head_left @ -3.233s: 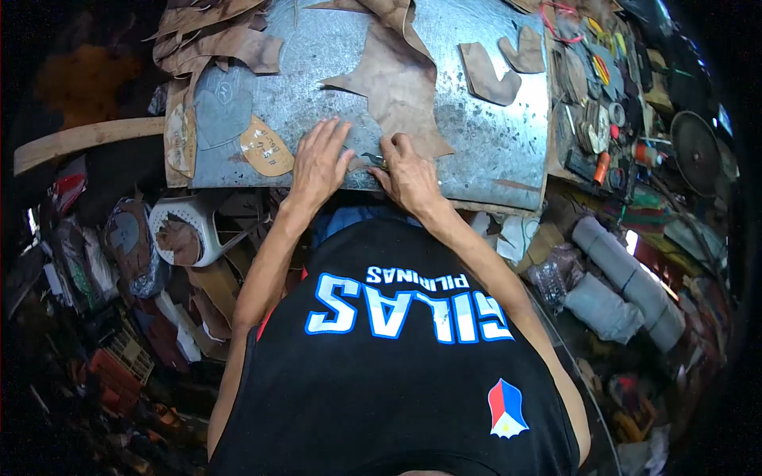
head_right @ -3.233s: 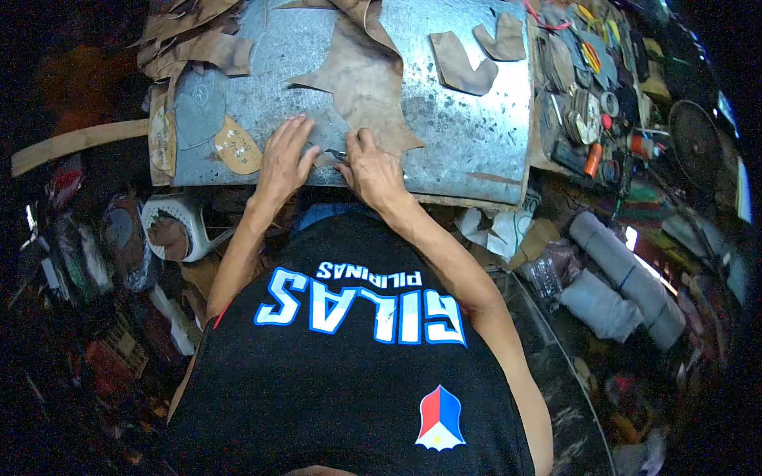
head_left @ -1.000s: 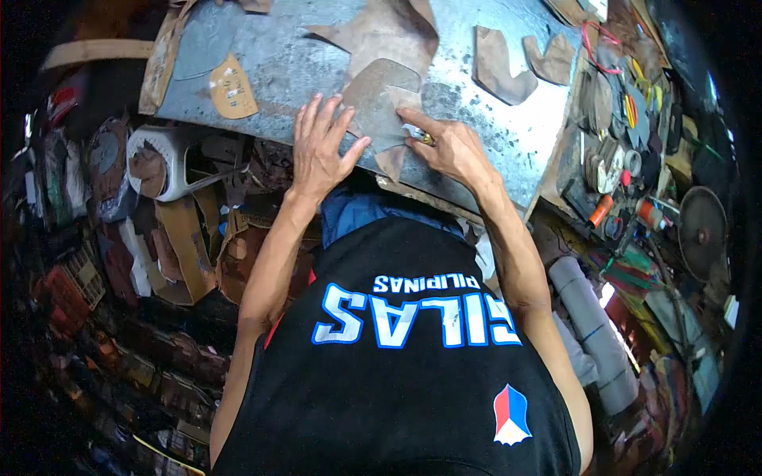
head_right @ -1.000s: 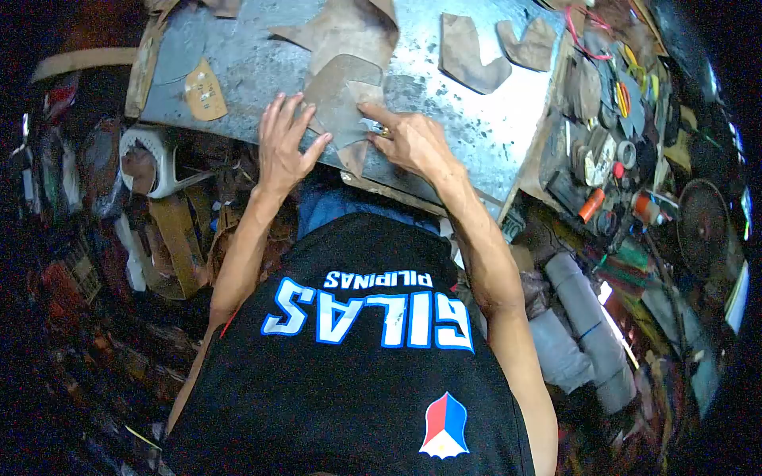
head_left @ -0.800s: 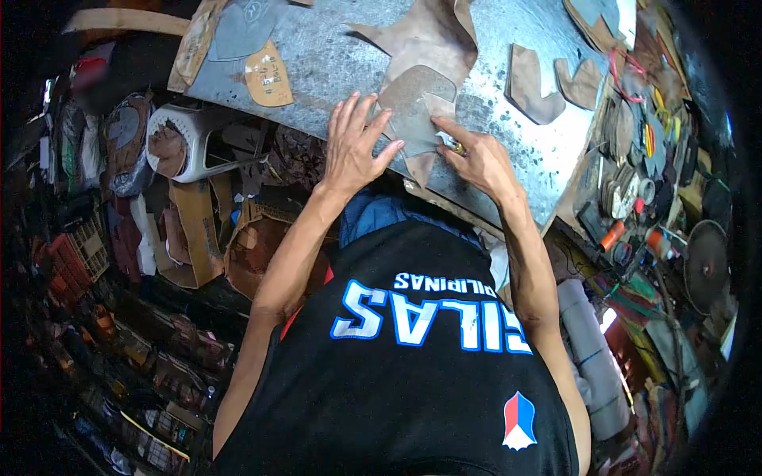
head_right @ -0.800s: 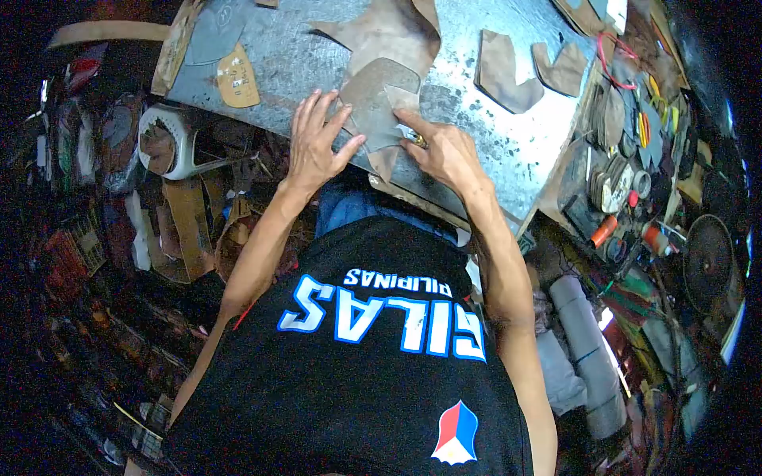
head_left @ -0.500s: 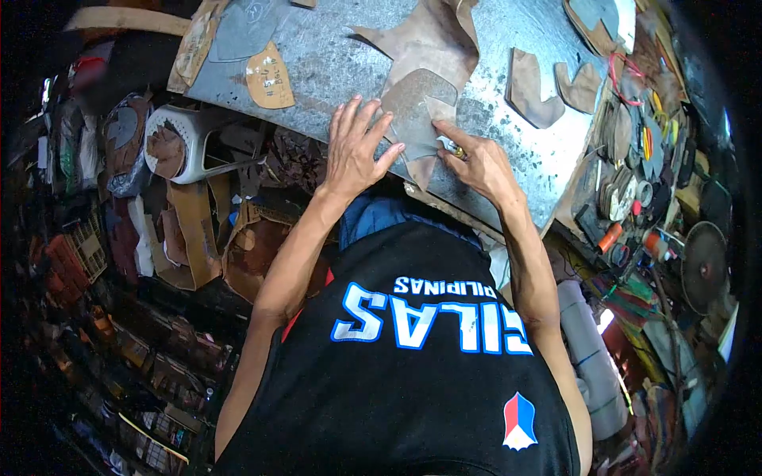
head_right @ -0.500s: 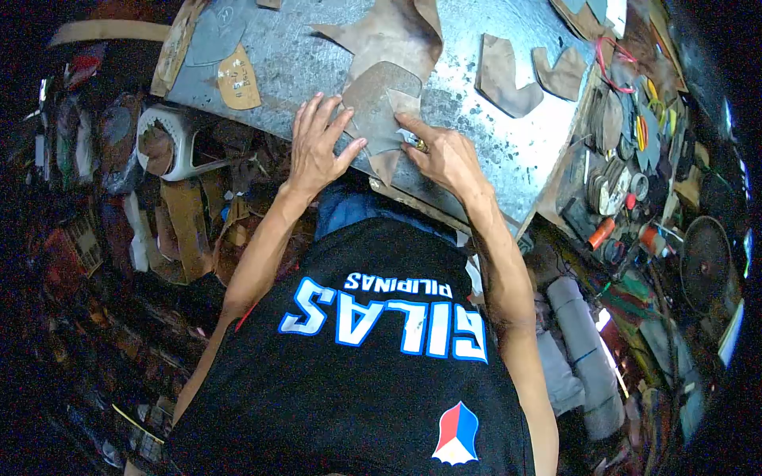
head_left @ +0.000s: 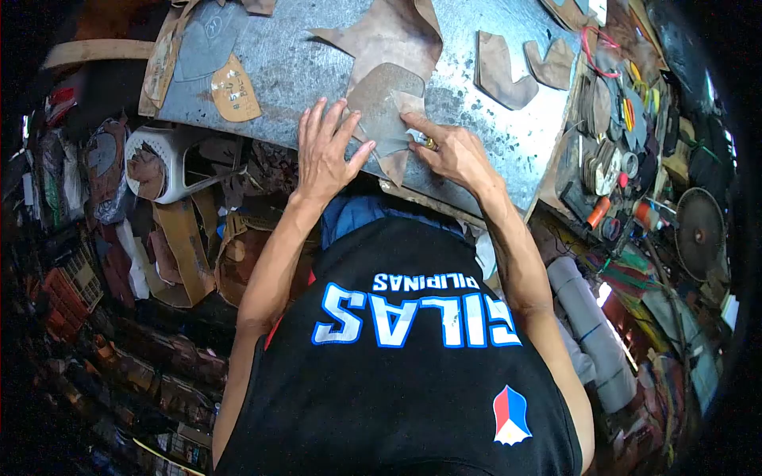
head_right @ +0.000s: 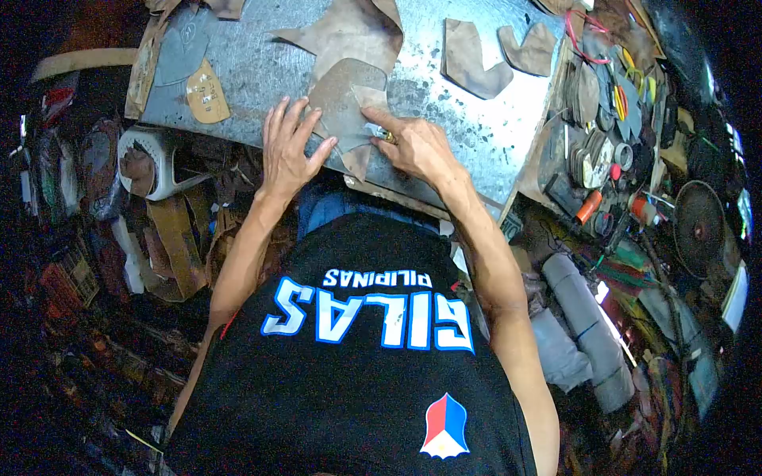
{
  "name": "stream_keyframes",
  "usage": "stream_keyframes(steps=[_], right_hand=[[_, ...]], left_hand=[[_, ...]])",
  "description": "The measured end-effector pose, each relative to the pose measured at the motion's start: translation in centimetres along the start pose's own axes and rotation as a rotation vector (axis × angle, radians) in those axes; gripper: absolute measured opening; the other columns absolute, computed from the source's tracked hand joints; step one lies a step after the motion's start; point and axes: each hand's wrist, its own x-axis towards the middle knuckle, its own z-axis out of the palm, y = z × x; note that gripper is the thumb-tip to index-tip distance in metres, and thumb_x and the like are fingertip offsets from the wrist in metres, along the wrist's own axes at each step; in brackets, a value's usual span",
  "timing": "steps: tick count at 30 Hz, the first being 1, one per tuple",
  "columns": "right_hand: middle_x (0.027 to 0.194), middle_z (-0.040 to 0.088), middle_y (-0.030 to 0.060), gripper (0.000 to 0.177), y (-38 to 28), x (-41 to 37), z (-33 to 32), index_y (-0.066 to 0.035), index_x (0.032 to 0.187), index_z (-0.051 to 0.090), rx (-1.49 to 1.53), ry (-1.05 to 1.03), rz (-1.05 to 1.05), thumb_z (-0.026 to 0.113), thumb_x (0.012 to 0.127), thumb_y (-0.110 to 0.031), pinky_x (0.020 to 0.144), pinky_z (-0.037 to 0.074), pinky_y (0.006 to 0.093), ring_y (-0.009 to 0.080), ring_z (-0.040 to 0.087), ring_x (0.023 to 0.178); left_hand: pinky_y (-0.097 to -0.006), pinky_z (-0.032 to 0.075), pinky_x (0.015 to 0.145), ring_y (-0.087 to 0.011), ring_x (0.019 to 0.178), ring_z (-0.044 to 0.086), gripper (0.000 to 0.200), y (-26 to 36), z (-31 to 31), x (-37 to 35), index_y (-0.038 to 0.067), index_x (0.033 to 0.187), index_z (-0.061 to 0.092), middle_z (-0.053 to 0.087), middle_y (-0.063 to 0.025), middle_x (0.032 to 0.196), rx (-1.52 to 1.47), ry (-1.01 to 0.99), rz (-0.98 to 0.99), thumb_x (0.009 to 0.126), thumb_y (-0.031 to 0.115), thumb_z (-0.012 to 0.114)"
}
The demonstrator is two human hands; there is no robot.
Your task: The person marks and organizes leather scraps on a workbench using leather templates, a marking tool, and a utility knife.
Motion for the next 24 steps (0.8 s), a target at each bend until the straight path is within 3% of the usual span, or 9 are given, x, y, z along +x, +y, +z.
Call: stream_keyframes(steps=[2, 6, 8, 9, 14, 17, 19, 23, 24], right_hand=[[0.098, 0.069, 0.0209, 0.049, 0.3, 0.0, -0.2, -0.021, 0.135, 0.054, 0.019, -0.04, -0.019, 0.064, 0.088, -0.028, 0.074, 0.054, 0.0449, 0.0385, 0.068, 0.084], [0.095, 0.066, 0.0306, 0.048, -0.3, -0.1, -3.3, -0.004, 0.133, 0.051, 0.28, 0.009, 0.165, 0.055, 0.095, -0.033, 0.072, 0.053, 0.0461, 0.0454, 0.066, 0.083], [0.096, 0.064, 0.034, 0.048, -1.6, -0.1, -6.3, 0.002, 0.13, 0.05, 0.325, -0.047, 0.489, 0.048, 0.098, -0.034, 0.076, 0.052, 0.0476, 0.0492, 0.064, 0.087], [0.096, 0.064, 0.034, 0.048, -0.6, -0.4, -6.3, 0.002, 0.13, 0.05, 0.325, -0.046, 0.492, 0.048, 0.098, -0.034, 0.076, 0.052, 0.0476, 0.0492, 0.064, 0.087], [0.103, 0.063, 0.0311, 0.04, 1.7, -1.9, -5.9, 0.003, 0.125, 0.052, -0.005, -0.048, 0.048, 0.051, 0.095, -0.023, 0.086, 0.048, 0.0491, 0.0451, 0.062, 0.098], [0.115, 0.061, 0.027, 0.037, 0.0, -2.6, -4.7, 0.001, 0.125, 0.054, -0.012, -0.109, -0.125, 0.056, 0.092, -0.016, 0.088, 0.049, 0.047, 0.0429, 0.06, 0.104], [0.117, 0.062, 0.0228, 0.037, -2.0, -2.9, -2.8, -0.002, 0.126, 0.056, 0.042, -0.067, -0.185, 0.059, 0.092, -0.015, 0.091, 0.049, 0.0434, 0.0401, 0.062, 0.104], [0.109, 0.063, 0.023, 0.032, -5.2, -0.5, 1.5, -0.006, 0.121, 0.059, -0.004, 0.055, -0.163, 0.06, 0.091, -0.014, 0.081, 0.051, 0.0471, 0.0421, 0.062, 0.097], [0.106, 0.063, 0.0236, 0.028, -5.2, 0.5, 2.8, -0.006, 0.117, 0.061, -0.021, 0.12, -0.159, 0.06, 0.089, -0.013, 0.079, 0.051, 0.0482, 0.0433, 0.062, 0.094]], left_hand=[[-0.056, 0.03, 0.106, -0.0406, 0.128, 0.04, 0.048, 0.2, -0.2, -0.5, 0.005, 0.117, 0.063, 0.051, -0.0165, 0.132, 0.001, -0.022, -0.013, 0.08, 0.034, 0.073], [-0.0561, 0.03, 0.107, -0.0415, 0.13, 0.038, 0.044, 0.6, -0.6, 0.1, 0.006, 0.115, 0.065, 0.05, -0.0176, 0.133, 0.047, -0.041, -0.007, 0.08, 0.032, 0.073], [-0.0561, 0.03, 0.107, -0.0419, 0.131, 0.038, 0.043, 1.1, -0.8, 0.4, 0.007, 0.114, 0.065, 0.05, -0.0179, 0.134, 0.059, -0.046, -0.011, 0.08, 0.032, 0.073], [-0.056, 0.03, 0.107, -0.0419, 0.131, 0.037, 0.04, 1.4, -1.1, 0.7, 0.006, 0.112, 0.066, 0.049, -0.0187, 0.134, 0.081, -0.067, 0.021, 0.081, 0.03, 0.072], [-0.0531, 0.03, 0.109, -0.0378, 0.132, 0.038, 0.026, 1.9, -1.2, 1.9, 0.005, 0.102, 0.069, 0.05, -0.0181, 0.133, 0.138, -0.161, 0.165, 0.083, 0.024, 0.068], [-0.0531, 0.032, 0.109, -0.0328, 0.119, 0.054, 0.02, 1.3, -1.7, 4.1, 0.007, 0.1, 0.07, 0.06, -0.0149, 0.12, 0.163, -0.368, 0.275, 0.084, 0.019, 0.069], [-0.0496, 0.036, 0.107, -0.0327, 0.106, 0.061, 0.027, 1.5, -2.6, 6.9, 0.008, 0.097, 0.07, 0.065, -0.0133, 0.11, 0.069, -0.682, 0.116, 0.091, 0.032, 0.06], [-0.0488, 0.048, 0.091, -0.0427, 0.095, 0.064, 0.059, 0.4, -1.7, 14.2, 0.002, 0.092, 0.071, 0.07, -0.0203, 0.094, -0.129, -1.083, -0.045, 0.095, 0.052, 0.041], [-0.0457, 0.048, 0.089, -0.0382, 0.101, 0.063, 0.076, -0.5, 0.6, 14.5, 0.0, 0.102, 0.069, 0.068, -0.0209, 0.103, -0.24, -1.032, -0.11, 0.09, 0.066, 0.035]])
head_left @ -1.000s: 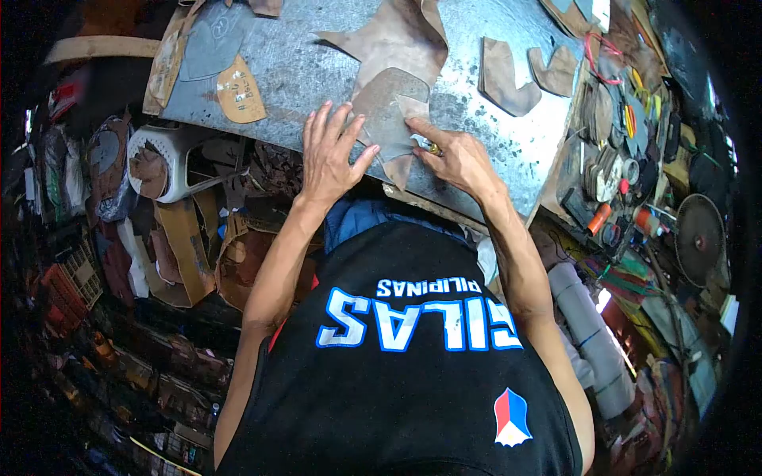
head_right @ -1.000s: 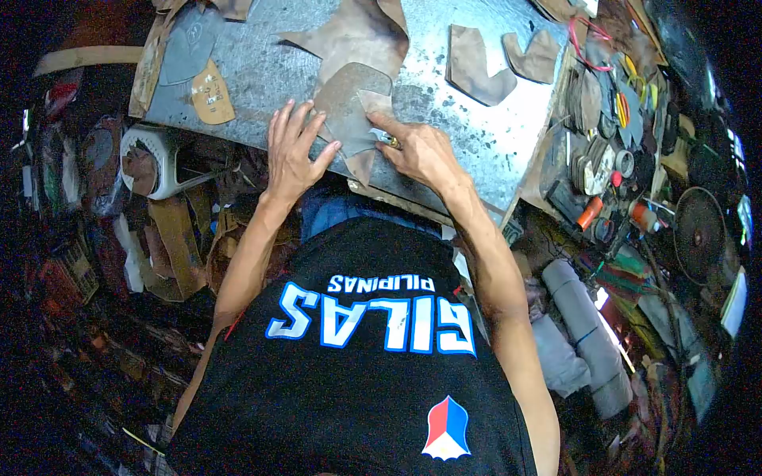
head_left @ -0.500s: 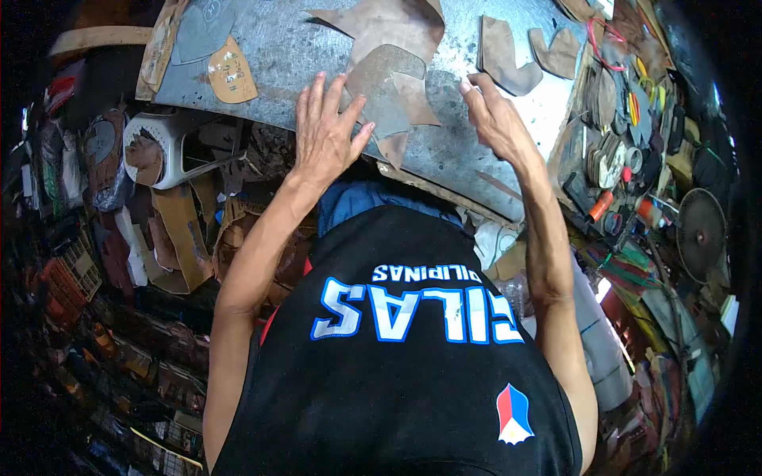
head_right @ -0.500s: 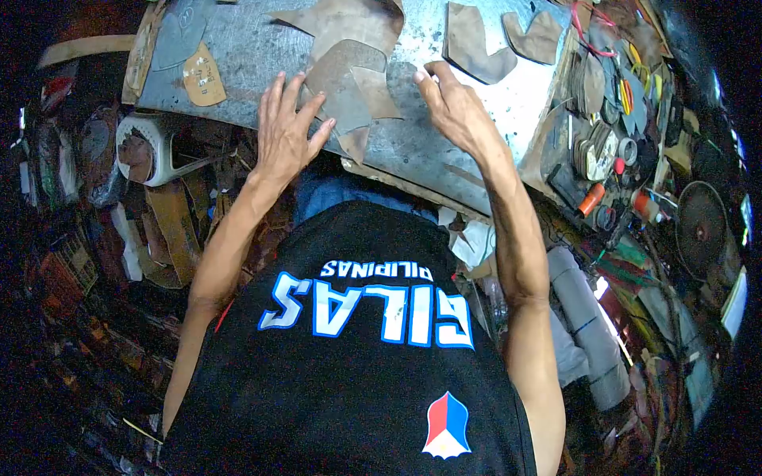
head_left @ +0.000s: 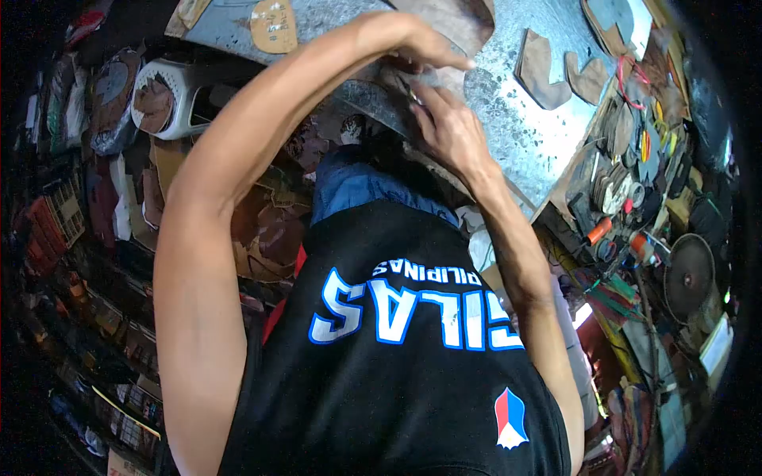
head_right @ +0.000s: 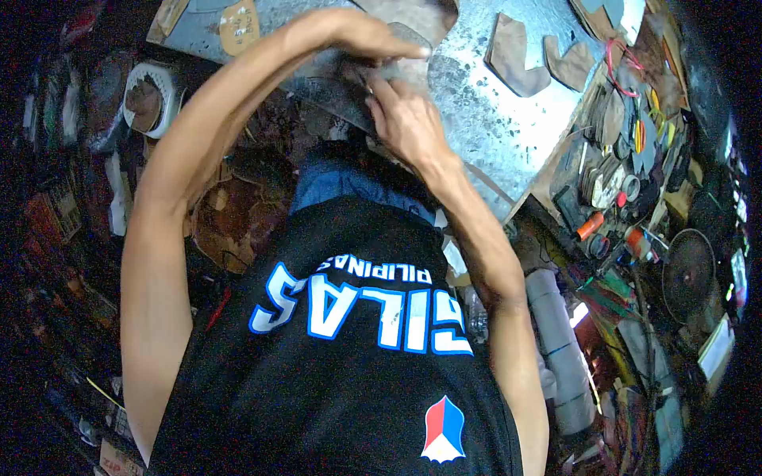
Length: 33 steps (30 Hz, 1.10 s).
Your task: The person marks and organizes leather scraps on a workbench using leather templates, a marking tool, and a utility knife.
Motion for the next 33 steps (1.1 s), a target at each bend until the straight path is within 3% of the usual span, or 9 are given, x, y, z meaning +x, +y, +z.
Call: stream_keyframes(steps=[1, 2, 3, 15, 17, 21, 23, 31, 33], right_hand=[[0.106, 0.063, 0.0236, 0.028, 0.1, 0.5, 1.0, -0.006, 0.117, 0.061, -0.005, -0.011, 0.001, 0.06, 0.089, -0.013, 0.079, 0.051, 0.0482, 0.0433, 0.062, 0.094], [0.105, 0.063, 0.0237, 0.027, 0.2, 0.9, 1.8, -0.005, 0.114, 0.062, -0.018, 0.056, 0.004, 0.06, 0.088, -0.012, 0.079, 0.051, 0.0481, 0.0435, 0.062, 0.094], [0.105, 0.064, 0.0238, 0.026, 0.3, 1.5, 2.3, -0.005, 0.112, 0.063, -0.031, 0.124, 0.006, 0.06, 0.087, -0.01, 0.079, 0.051, 0.0479, 0.0438, 0.062, 0.094], [0.103, 0.064, 0.0248, 0.034, 0.4, 2.7, 3.5, -0.007, 0.119, 0.061, -0.203, 0.084, 0.025, 0.057, 0.086, -0.014, 0.083, 0.05, 0.0472, 0.0415, 0.062, 0.096], [0.104, 0.064, 0.0251, 0.035, 0.3, 2.7, 3.4, -0.007, 0.121, 0.061, -0.228, -0.002, 0.114, 0.056, 0.087, -0.016, 0.084, 0.051, 0.047, 0.0414, 0.062, 0.096], [0.103, 0.065, 0.0254, 0.034, -0.4, 2.5, 3.7, -0.007, 0.12, 0.062, -0.254, 0.033, 0.132, 0.057, 0.088, -0.016, 0.085, 0.051, 0.0468, 0.0414, 0.062, 0.096], [0.102, 0.065, 0.0259, 0.03, -0.5, 2.3, 3.9, -0.006, 0.116, 0.065, -0.192, 0.167, 0.033, 0.058, 0.088, -0.016, 0.085, 0.051, 0.047, 0.0417, 0.062, 0.097], [0.098, 0.065, 0.0244, 0.024, -1.4, -1.2, 3.3, -0.003, 0.108, 0.065, -0.142, 0.204, 0.055, 0.059, 0.09, -0.017, 0.078, 0.05, 0.0475, 0.0446, 0.062, 0.09], [0.099, 0.064, 0.0243, 0.024, -2.2, -2.6, 2.8, -0.003, 0.11, 0.065, -0.1, 0.13, 0.168, 0.06, 0.09, -0.017, 0.078, 0.05, 0.0461, 0.0436, 0.062, 0.091]], left_hand=[[-0.0427, 0.048, 0.086, -0.0337, 0.106, 0.062, 0.094, -0.4, 1.2, 1.6, -0.001, 0.111, 0.068, 0.067, -0.0216, 0.112, -0.126, 0.047, 0.006, 0.085, 0.08, 0.029], [-0.0416, 0.049, 0.085, -0.0315, 0.112, 0.06, 0.083, 3.9, -1.6, 0.2, 0.0, 0.116, 0.066, 0.066, -0.019, 0.118, 0.049, -0.264, -0.249, 0.086, 0.074, 0.043], [-0.0416, 0.049, 0.085, -0.0315, 0.112, 0.06, 0.083, 3.3, -1.3, 0.3, 0.0, 0.116, 0.066, 0.066, -0.019, 0.118, 0.036, -0.259, -0.246, 0.086, 0.074, 0.043], [-0.0422, 0.049, 0.086, -0.032, 0.111, 0.061, 0.075, 1.7, -1.2, 6.0, 0.001, 0.116, 0.067, 0.066, -0.0181, 0.117, 0.009, -0.185, -0.021, 0.085, 0.068, 0.049], [-0.0423, 0.05, 0.086, -0.0321, 0.111, 0.061, 0.074, 1.1, -0.9, 7.0, 0.002, 0.116, 0.067, 0.066, -0.018, 0.117, 0.011, -0.176, 0.009, 0.085, 0.067, 0.051], [-0.0425, 0.05, 0.086, -0.0323, 0.111, 0.061, 0.071, 1.2, -0.7, 6.9, 0.002, 0.116, 0.067, 0.067, -0.0177, 0.117, 0.014, -0.155, 0.071, 0.085, 0.065, 0.053], [-0.0426, 0.05, 0.086, -0.0324, 0.111, 0.061, 0.07, 0.3, -0.2, 6.2, 0.003, 0.116, 0.068, 0.067, -0.0175, 0.117, 0.004, -0.144, 0.095, 0.084, 0.064, 0.054], [-0.043, 0.05, 0.086, -0.0328, 0.111, 0.061, 0.065, -0.4, 2.4, 2.2, 0.004, 0.115, 0.068, 0.067, -0.0169, 0.116, 0.007, -0.093, 0.209, 0.084, 0.06, 0.058], [-0.0431, 0.05, 0.086, -0.0329, 0.111, 0.062, 0.064, -0.8, 2.2, 1.7, 0.004, 0.115, 0.068, 0.067, -0.0167, 0.116, 0.011, -0.079, 0.245, 0.084, 0.059, 0.06]])
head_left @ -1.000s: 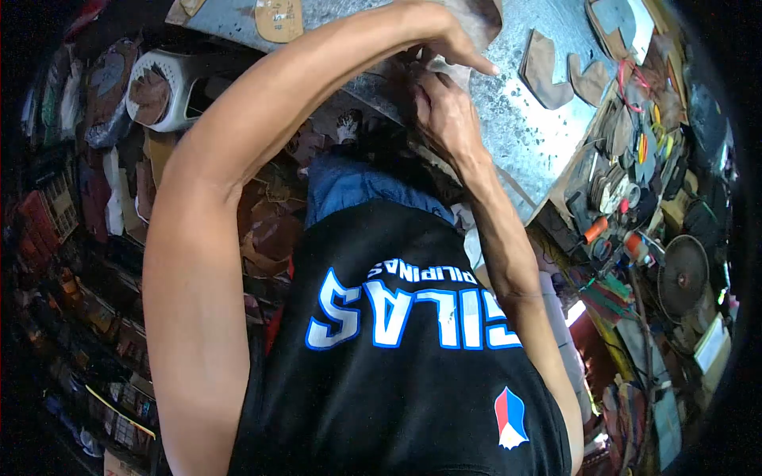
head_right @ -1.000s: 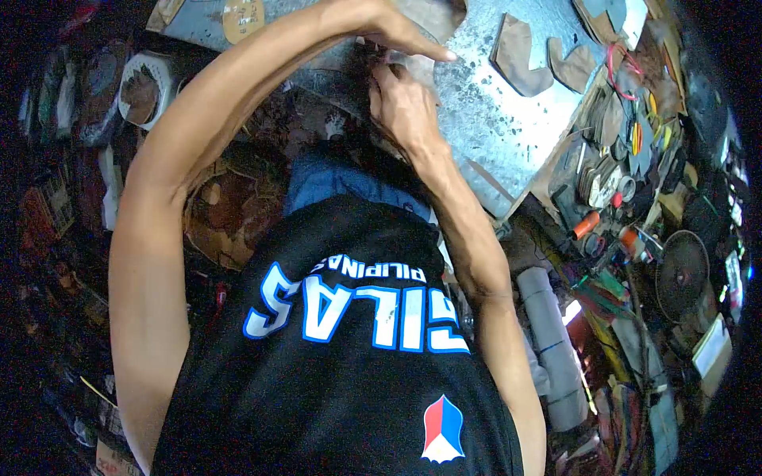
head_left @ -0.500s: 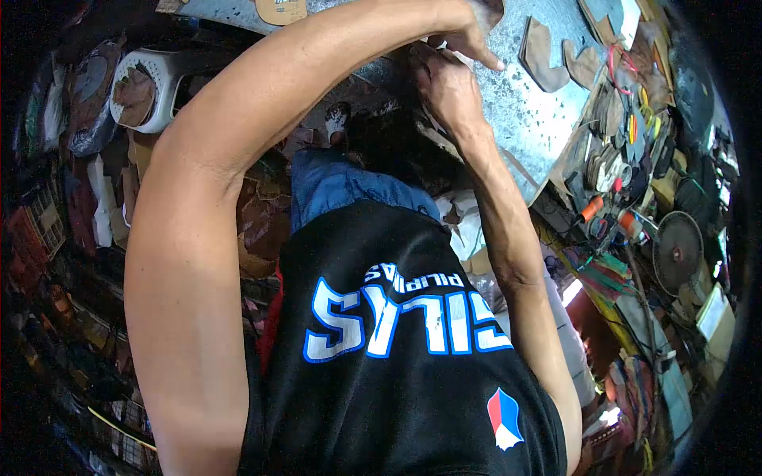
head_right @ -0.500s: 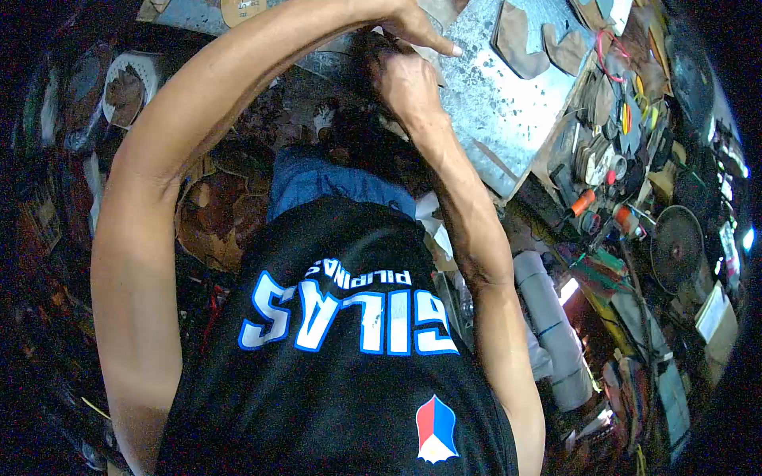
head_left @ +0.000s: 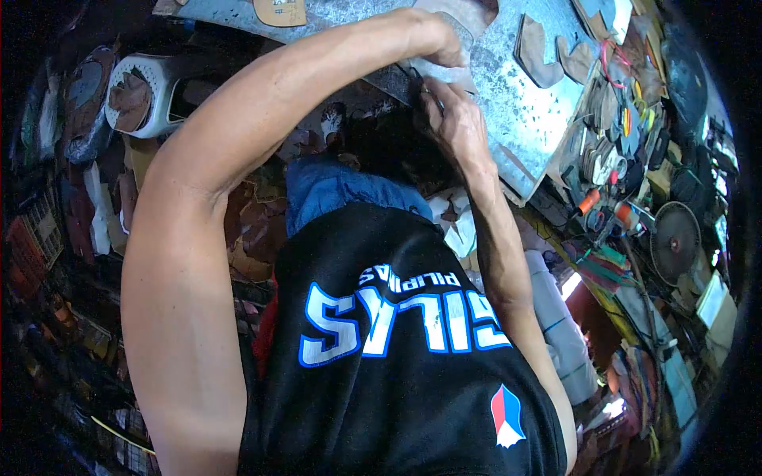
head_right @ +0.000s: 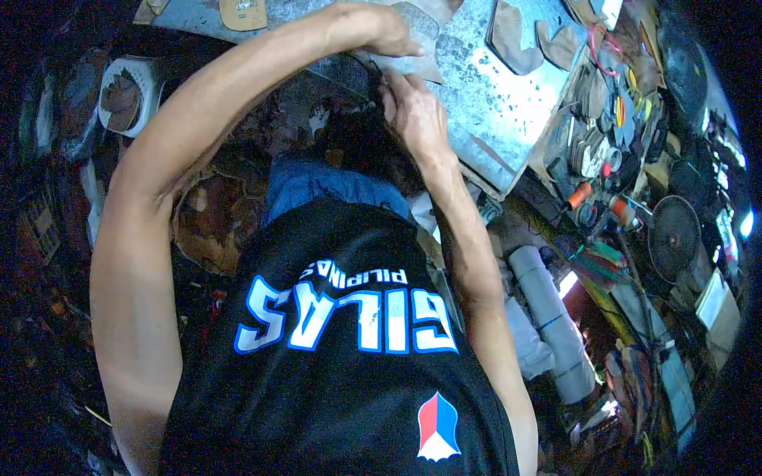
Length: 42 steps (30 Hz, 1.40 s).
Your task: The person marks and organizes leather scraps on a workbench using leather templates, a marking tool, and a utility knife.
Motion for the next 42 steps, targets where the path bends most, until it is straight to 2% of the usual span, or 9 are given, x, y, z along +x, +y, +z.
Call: stream_keyframes(steps=[5, 13, 18, 28, 31, 33, 37, 39, 42], right_hand=[[0.099, 0.065, 0.0216, 0.025, 0.3, -1.1, -0.1, -0.004, 0.111, 0.065, 0.039, 0.016, 0.0, 0.06, 0.091, -0.016, 0.078, 0.05, 0.0449, 0.0415, 0.063, 0.09], [0.106, 0.065, 0.0155, 0.026, 1.0, -2.3, 0.1, -0.009, 0.114, 0.064, 0.033, 0.052, -0.061, 0.06, 0.089, -0.015, 0.076, 0.053, 0.0457, 0.0393, 0.064, 0.09], [0.108, 0.066, 0.0146, 0.023, 0.8, -3.6, -0.1, -0.007, 0.11, 0.065, 0.063, 0.085, -0.029, 0.061, 0.088, -0.013, 0.078, 0.053, 0.0439, 0.0385, 0.064, 0.093], [0.115, 0.065, 0.0153, 0.024, 0.8, -4.2, -0.1, -0.006, 0.109, 0.065, 0.069, 0.068, 0.024, 0.061, 0.086, -0.011, 0.082, 0.053, 0.0429, 0.0387, 0.064, 0.098], [0.116, 0.065, 0.0169, 0.026, 0.8, -4.1, -0.4, -0.004, 0.111, 0.065, 0.119, 0.042, 0.037, 0.063, 0.086, -0.011, 0.089, 0.051, 0.0402, 0.0365, 0.063, 0.105], [0.116, 0.065, 0.0169, 0.025, 0.8, -4.0, -0.5, -0.004, 0.11, 0.065, 0.125, 0.028, 0.031, 0.063, 0.086, -0.011, 0.089, 0.051, 0.0402, 0.0365, 0.063, 0.105], [0.117, 0.064, 0.0155, 0.026, 1.6, -3.6, -1.2, -0.005, 0.111, 0.063, 0.099, -0.038, -0.016, 0.06, 0.087, -0.011, 0.086, 0.052, 0.0424, 0.038, 0.063, 0.101], [0.119, 0.063, 0.0134, 0.028, 2.1, -3.1, -1.5, -0.009, 0.114, 0.062, 0.086, -0.087, -0.08, 0.059, 0.087, -0.013, 0.08, 0.053, 0.0449, 0.0389, 0.064, 0.097], [0.118, 0.063, 0.0131, 0.029, 2.8, -2.0, -2.9, -0.009, 0.114, 0.063, 0.007, -0.219, -0.114, 0.059, 0.086, -0.012, 0.078, 0.054, 0.0452, 0.0379, 0.064, 0.095]], left_hand=[[-0.0391, 0.056, 0.076, -0.0285, 0.09, 0.071, 0.029, 3.9, 2.9, -4.4, 0.004, 0.098, 0.072, 0.072, -0.0149, 0.096, 0.66, 0.434, -0.153, 0.073, 0.019, 0.073], [-0.0408, 0.05, 0.08, -0.0254, 0.094, 0.068, 0.037, 4.9, 4.2, -4.7, 0.009, 0.104, 0.066, 0.067, -0.0111, 0.102, 0.846, 0.407, -0.124, 0.074, 0.027, 0.076], [-0.0518, 0.042, 0.094, -0.0225, 0.107, 0.064, 0.037, 4.6, 4.7, -4.4, 0.012, 0.114, 0.067, 0.067, -0.0082, 0.114, 0.796, 0.422, -0.165, 0.078, 0.017, 0.072], [-0.0507, 0.04, 0.095, -0.0231, 0.106, 0.064, 0.032, 4.6, 4.7, -4.7, 0.012, 0.114, 0.065, 0.065, -0.0106, 0.114, 0.79, 0.413, -0.17, 0.082, 0.013, 0.067], [-0.0431, 0.043, 0.09, -0.0289, 0.101, 0.064, 0.043, 4.6, 5.1, -5.0, 0.009, 0.11, 0.062, 0.063, -0.0132, 0.103, 0.786, 0.479, -0.162, 0.073, 0.026, 0.077], [-0.0494, 0.04, 0.093, -0.0242, 0.104, 0.064, 0.029, 4.8, 5.0, -4.9, 0.012, 0.113, 0.066, 0.064, -0.0115, 0.113, 0.815, 0.456, -0.204, 0.085, 0.016, 0.061], [-0.046, 0.039, 0.094, -0.0258, 0.105, 0.062, 0.027, 4.8, 5.5, -5.2, 0.014, 0.113, 0.065, 0.063, -0.012, 0.111, 0.773, 0.513, -0.237, 0.086, 0.018, 0.058], [-0.0426, 0.04, 0.097, -0.0298, 0.107, 0.059, 0.043, 4.7, 5.9, -5.2, 0.012, 0.112, 0.064, 0.058, -0.0146, 0.112, 0.674, 0.549, -0.276, 0.073, 0.025, 0.077], [-0.0415, 0.039, 0.098, -0.0286, 0.112, 0.055, 0.046, 4.5, 6.4, -5.3, 0.013, 0.116, 0.063, 0.056, -0.0148, 0.116, 0.677, 0.642, -0.301, 0.074, 0.025, 0.078]])
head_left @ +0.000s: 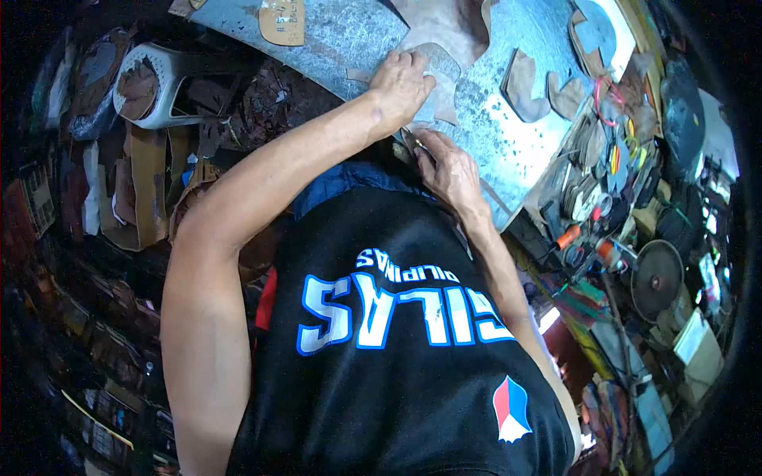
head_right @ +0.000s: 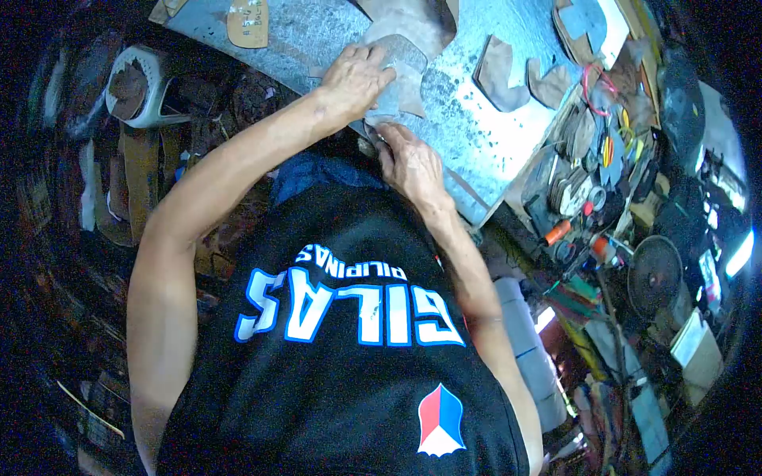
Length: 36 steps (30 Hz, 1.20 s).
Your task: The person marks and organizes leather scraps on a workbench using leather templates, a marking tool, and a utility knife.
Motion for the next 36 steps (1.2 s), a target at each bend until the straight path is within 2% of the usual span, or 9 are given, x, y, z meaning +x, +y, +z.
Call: stream_keyframes(steps=[1, 2, 4, 10, 13, 16, 26, 29, 36], right_hand=[[0.115, 0.064, 0.0135, 0.029, 0.3, 0.5, -0.9, -0.011, 0.114, 0.064, -0.033, -0.038, -0.042, 0.059, 0.085, -0.01, 0.075, 0.055, 0.0458, 0.037, 0.066, 0.091], [0.115, 0.064, 0.0135, 0.029, 1.0, 1.3, -1.7, -0.011, 0.114, 0.064, -0.036, -0.049, -0.056, 0.059, 0.085, -0.01, 0.075, 0.055, 0.0458, 0.037, 0.066, 0.091], [0.114, 0.063, 0.0141, 0.028, 2.5, 3.1, -3.2, -0.014, 0.113, 0.065, -0.136, -0.102, -0.275, 0.06, 0.085, -0.01, 0.074, 0.055, 0.0454, 0.0361, 0.066, 0.09], [0.116, 0.062, 0.0123, 0.03, 4.9, 5.8, -4.1, -0.017, 0.112, 0.066, -0.149, -0.164, -0.481, 0.061, 0.084, -0.01, 0.075, 0.055, 0.0442, 0.0346, 0.066, 0.092], [0.116, 0.062, 0.0103, 0.031, 5.4, 6.2, -4.7, -0.018, 0.112, 0.066, -0.139, -0.208, -0.491, 0.061, 0.083, -0.01, 0.076, 0.055, 0.0439, 0.0333, 0.066, 0.093], [0.114, 0.063, 0.0099, 0.024, 6.0, 6.0, -5.3, -0.015, 0.11, 0.066, -0.163, -0.204, -0.502, 0.064, 0.087, -0.012, 0.077, 0.054, 0.0418, 0.0337, 0.065, 0.094], [0.121, 0.063, 0.0057, 0.024, 7.6, 4.5, -6.0, -0.014, 0.11, 0.066, -0.139, -0.172, -0.394, 0.064, 0.086, -0.011, 0.078, 0.055, 0.0404, 0.0313, 0.066, 0.096], [0.124, 0.063, 0.0039, 0.025, 7.9, 4.3, -6.0, -0.013, 0.111, 0.066, -0.131, -0.179, -0.371, 0.064, 0.086, -0.011, 0.079, 0.055, 0.04, 0.0304, 0.065, 0.098], [0.128, 0.061, 0.0037, 0.025, 7.4, 4.0, -6.3, -0.012, 0.111, 0.065, -0.116, -0.222, -0.296, 0.062, 0.086, -0.009, 0.081, 0.054, 0.0404, 0.0314, 0.064, 0.102]], left_hand=[[-0.0448, 0.037, 0.101, -0.0298, 0.12, 0.05, 0.051, 0.1, -0.2, 0.0, 0.015, 0.121, 0.061, 0.052, -0.0168, 0.125, -0.051, -0.084, -0.034, 0.074, 0.025, 0.077], [-0.0448, 0.037, 0.101, -0.0298, 0.12, 0.05, 0.051, 0.2, -0.3, 0.0, 0.015, 0.121, 0.061, 0.052, -0.0168, 0.125, -0.054, -0.083, -0.052, 0.074, 0.025, 0.077], [-0.0494, 0.033, 0.106, -0.0321, 0.126, 0.046, 0.053, 0.4, -0.8, -0.4, 0.015, 0.125, 0.058, 0.047, -0.018, 0.136, -0.098, -0.138, -0.082, 0.076, 0.023, 0.076], [-0.0529, 0.027, 0.111, -0.0333, 0.133, 0.039, 0.053, 1.1, -0.8, -0.6, 0.014, 0.127, 0.055, 0.038, -0.0159, 0.148, -0.095, -0.169, -0.172, 0.078, 0.018, 0.073], [-0.0537, 0.027, 0.112, -0.0332, 0.135, 0.037, 0.051, 1.3, -0.8, -0.7, 0.014, 0.127, 0.056, 0.037, -0.0158, 0.148, -0.116, -0.169, -0.188, 0.079, 0.018, 0.072], [-0.054, 0.025, 0.113, -0.0332, 0.136, 0.036, 0.052, 1.4, -0.6, -0.8, 0.014, 0.128, 0.054, 0.036, -0.0157, 0.149, -0.089, -0.173, -0.193, 0.08, 0.019, 0.072], [-0.0551, 0.026, 0.113, -0.0348, 0.137, 0.034, 0.052, 1.4, -0.6, -1.0, 0.012, 0.129, 0.052, 0.034, -0.0166, 0.15, -0.077, -0.192, -0.168, 0.081, 0.018, 0.07], [-0.0558, 0.027, 0.111, -0.0362, 0.136, 0.036, 0.051, 1.3, -0.4, -1.0, 0.011, 0.128, 0.053, 0.034, -0.0183, 0.15, -0.062, -0.151, -0.143, 0.081, 0.018, 0.07], [-0.057, 0.027, 0.11, -0.0398, 0.136, 0.034, 0.052, 0.9, -1.0, -0.5, 0.009, 0.13, 0.051, 0.033, -0.0227, 0.149, -0.12, -0.219, -0.12, 0.082, 0.018, 0.069]])
